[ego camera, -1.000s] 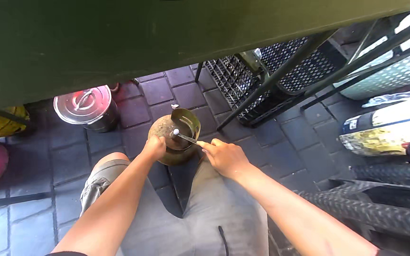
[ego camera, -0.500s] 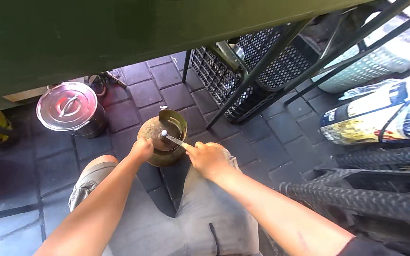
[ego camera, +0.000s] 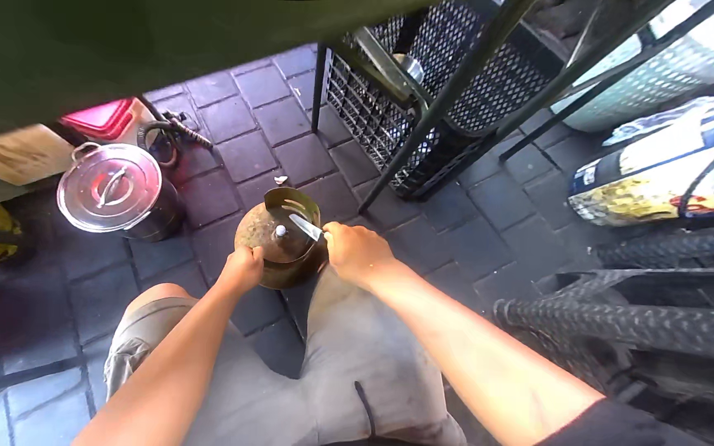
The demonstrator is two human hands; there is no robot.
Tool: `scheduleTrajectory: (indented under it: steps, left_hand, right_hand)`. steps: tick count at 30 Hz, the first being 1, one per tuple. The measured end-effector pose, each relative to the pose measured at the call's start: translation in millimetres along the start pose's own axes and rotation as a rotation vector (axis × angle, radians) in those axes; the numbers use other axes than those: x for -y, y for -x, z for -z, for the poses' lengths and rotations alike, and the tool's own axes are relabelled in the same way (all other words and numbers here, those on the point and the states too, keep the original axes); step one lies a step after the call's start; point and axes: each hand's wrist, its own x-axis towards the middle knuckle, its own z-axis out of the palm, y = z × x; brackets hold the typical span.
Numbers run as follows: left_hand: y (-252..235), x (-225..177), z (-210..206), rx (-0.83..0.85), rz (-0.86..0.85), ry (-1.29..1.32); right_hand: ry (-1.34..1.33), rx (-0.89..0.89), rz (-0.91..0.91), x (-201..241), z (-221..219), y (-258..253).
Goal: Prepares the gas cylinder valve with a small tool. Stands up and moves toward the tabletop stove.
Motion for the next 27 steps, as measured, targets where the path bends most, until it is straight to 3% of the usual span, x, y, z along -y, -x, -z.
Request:
scheduleTrajectory:
  steps: [4,8,13,21,27]
  left_hand:
    - [1.8,-2.9,0.0,0.014,0.038,0.025]
    - [-2.4,-1.3,-5.0,0.010,0.064,0.041]
    - [2.5,-13.2,-8.0,0.023,0.165,0.104]
    - [1.7,-13.9,-9.3,0.018,0.206,0.148]
    - [0.7,-12.4,-8.4,0.028,0.182,0.142]
  right_hand:
    - [-0.476,0.051,-0.071,2.2,-29.8,-6.7]
    - [-0.680,0.051,-0.150,23.5,-64.8,-6.3]
    - [-0.876,0.095,-0.238,36.4,-71.2,-10.7]
    - [-0.580,0.156,-0.160,40.9,-56.8,-19.6]
    - [-0.532,0.257,-0.139,36.6,-38.2,-20.2]
